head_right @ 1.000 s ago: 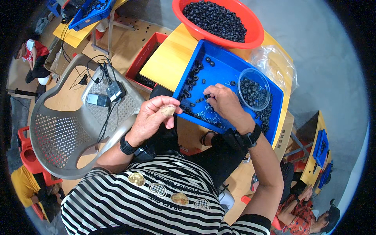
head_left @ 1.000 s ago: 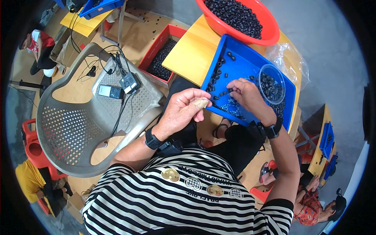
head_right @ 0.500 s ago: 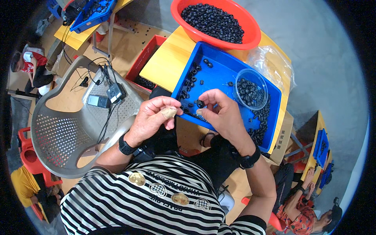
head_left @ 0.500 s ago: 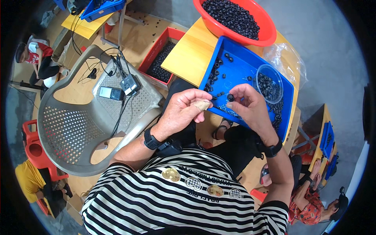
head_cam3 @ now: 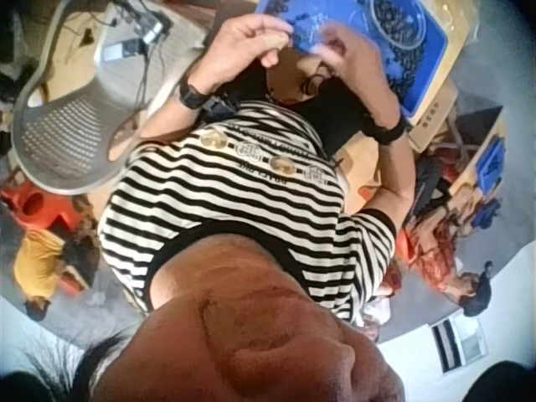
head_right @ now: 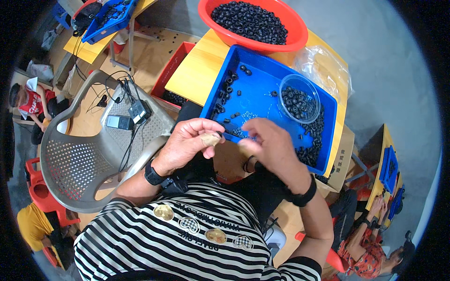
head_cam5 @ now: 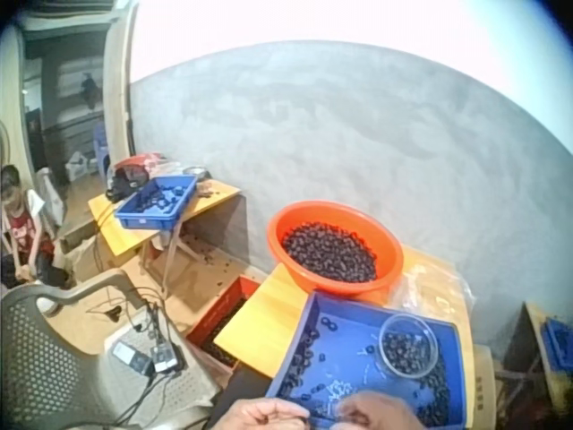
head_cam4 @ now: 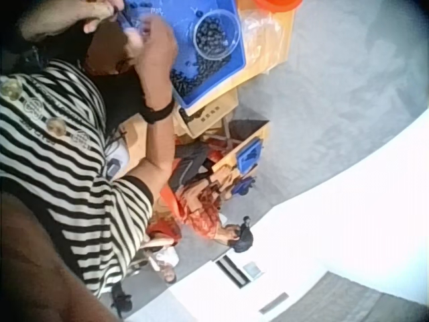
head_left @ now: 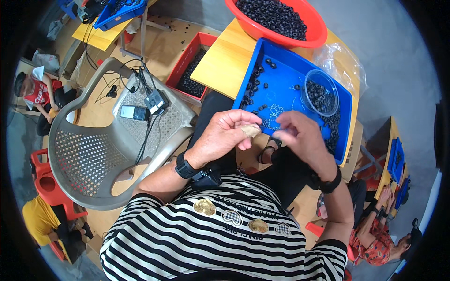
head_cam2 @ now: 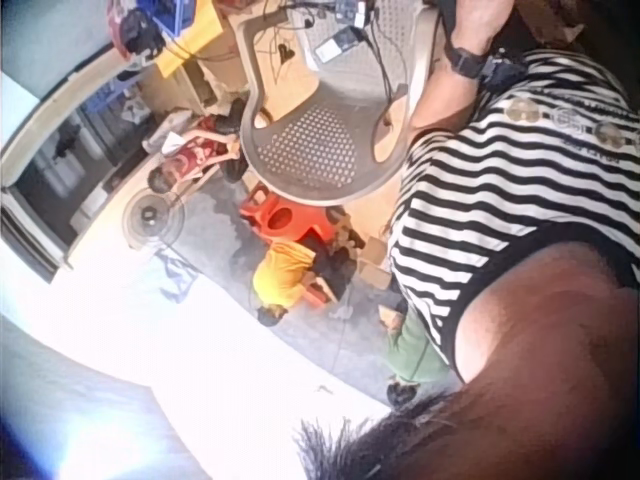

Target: Assembling small black plastic rings and components by hand at a workspace.

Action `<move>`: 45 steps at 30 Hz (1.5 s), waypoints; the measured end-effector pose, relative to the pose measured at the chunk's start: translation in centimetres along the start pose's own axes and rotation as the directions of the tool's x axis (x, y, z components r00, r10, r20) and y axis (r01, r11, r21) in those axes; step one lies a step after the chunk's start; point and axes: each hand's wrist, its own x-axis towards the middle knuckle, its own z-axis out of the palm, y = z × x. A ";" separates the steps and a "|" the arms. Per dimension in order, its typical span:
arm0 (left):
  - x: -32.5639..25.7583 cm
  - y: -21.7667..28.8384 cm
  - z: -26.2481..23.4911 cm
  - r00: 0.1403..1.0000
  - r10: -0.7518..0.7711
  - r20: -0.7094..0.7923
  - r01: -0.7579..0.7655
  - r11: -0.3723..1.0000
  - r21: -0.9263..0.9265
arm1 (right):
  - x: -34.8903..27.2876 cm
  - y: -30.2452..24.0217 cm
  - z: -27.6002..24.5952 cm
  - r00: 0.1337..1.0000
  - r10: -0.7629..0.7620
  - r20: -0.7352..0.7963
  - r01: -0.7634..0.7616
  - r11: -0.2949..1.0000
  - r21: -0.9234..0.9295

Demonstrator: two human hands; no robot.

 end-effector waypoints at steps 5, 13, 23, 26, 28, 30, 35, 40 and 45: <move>-0.2 0.4 -0.1 0.999 -0.030 -0.029 0.027 0.996 -0.090 | -0.1 6.0 -1.2 0.999 0.043 -0.001 -0.041 0.944 -0.329; -0.4 -0.2 -0.2 0.993 0.115 -0.015 -0.115 0.991 -0.067 | 1.2 6.4 -0.5 0.988 0.061 0.141 -0.012 0.945 -0.328; -0.5 0.3 -0.2 0.995 0.090 -0.043 -0.091 0.995 -0.028 | 1.8 6.4 0.6 0.990 0.071 0.120 -0.048 0.981 -0.190; -0.4 0.2 -0.2 0.997 0.063 -0.034 -0.065 0.996 -0.059 | 2.1 6.5 0.9 0.989 0.048 0.141 -0.023 0.985 -0.169; -0.3 0.2 -0.1 0.996 0.078 -0.037 -0.083 0.981 -0.178 | 2.0 6.5 1.1 0.990 0.048 0.133 -0.026 0.986 -0.163; -0.4 0.3 -0.4 0.998 0.056 -0.020 -0.059 0.980 -0.191 | 2.0 6.4 1.1 0.991 0.054 0.120 -0.035 0.987 -0.157; -0.4 0.3 -0.3 0.997 0.036 -0.063 -0.049 0.975 -0.218 | 2.1 6.3 1.2 0.978 0.077 0.195 -0.075 0.997 -0.022; -0.3 0.1 -0.7 0.998 0.034 -0.057 -0.045 0.978 -0.202 | 2.1 6.7 1.2 0.979 0.101 0.177 -0.113 0.992 0.060; -0.1 0.2 -0.7 0.996 0.091 -0.024 -0.093 0.991 -0.100 | 2.1 6.1 0.7 0.975 0.190 0.115 -0.192 0.981 0.006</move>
